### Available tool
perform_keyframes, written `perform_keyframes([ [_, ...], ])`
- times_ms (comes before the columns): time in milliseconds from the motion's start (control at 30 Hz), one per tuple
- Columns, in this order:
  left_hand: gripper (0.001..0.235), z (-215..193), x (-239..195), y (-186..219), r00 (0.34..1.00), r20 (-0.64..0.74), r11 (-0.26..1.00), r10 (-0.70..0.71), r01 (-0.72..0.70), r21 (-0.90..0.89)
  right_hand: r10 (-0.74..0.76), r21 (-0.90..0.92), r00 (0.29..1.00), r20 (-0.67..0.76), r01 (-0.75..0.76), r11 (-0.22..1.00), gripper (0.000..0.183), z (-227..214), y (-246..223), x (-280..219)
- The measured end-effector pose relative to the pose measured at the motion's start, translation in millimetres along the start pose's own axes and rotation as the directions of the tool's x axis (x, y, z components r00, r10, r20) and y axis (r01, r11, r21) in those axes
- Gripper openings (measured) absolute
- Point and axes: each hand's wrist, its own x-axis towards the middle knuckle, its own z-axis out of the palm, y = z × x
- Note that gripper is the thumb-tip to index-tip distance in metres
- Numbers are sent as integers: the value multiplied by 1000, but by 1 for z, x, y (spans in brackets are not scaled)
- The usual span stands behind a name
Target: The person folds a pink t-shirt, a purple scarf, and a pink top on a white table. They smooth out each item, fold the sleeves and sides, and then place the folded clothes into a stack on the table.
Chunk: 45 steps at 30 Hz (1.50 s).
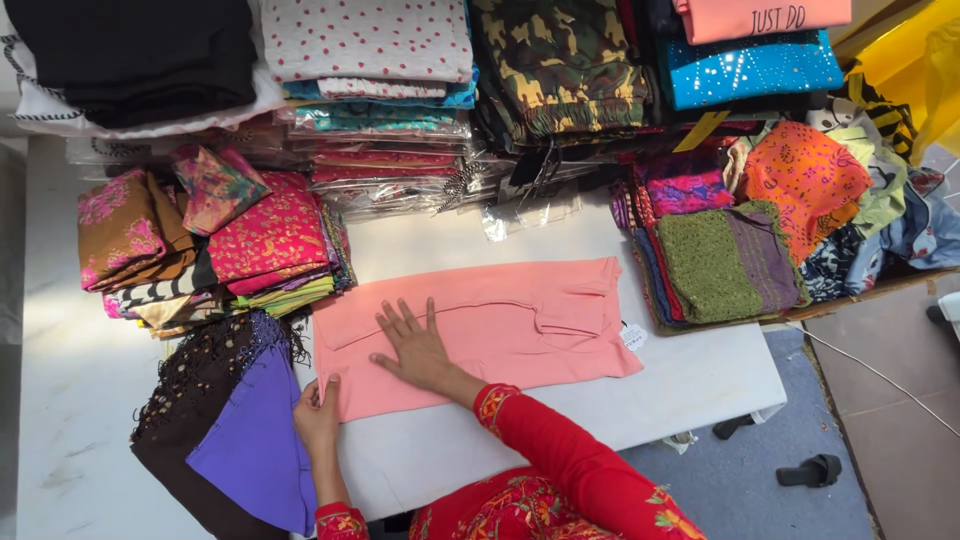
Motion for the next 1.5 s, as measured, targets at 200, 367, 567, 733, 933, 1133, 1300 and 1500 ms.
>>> perform_keyframes([
  [200,58,8,-22,69,998,-15,953,65,-57,297,-2,344,992,-127,46,938,58,-16,-13,-7],
  [367,48,68,-86,163,960,98,922,263,-280,266,245,918,968,-46,-56,393,53,25,41,-2],
  [567,53,155,-148,149,776,513,816,367,-534,223,413,978,888,205,-197,-61,42,23,119,-31],
  [733,73,159,-168,146,665,603,758,441,-635,146,635,890,764,120,-365,272,37,37,142,-49],
  [933,57,138,-175,124,547,630,497,551,-822,279,695,486,713,-89,-578,656,81,-57,81,-52],
  [1133,54,117,-167,87,408,675,297,615,-913,280,172,-14,840,-514,-209,978,62,-29,99,-63],
  [1300,62,104,-161,77,463,615,368,638,-885,285,361,262,839,-406,-271,926,59,2,102,-80],
  [1500,60,80,-144,68,540,604,257,586,-831,494,267,20,915,-303,-274,961,64,-5,109,-72],
])
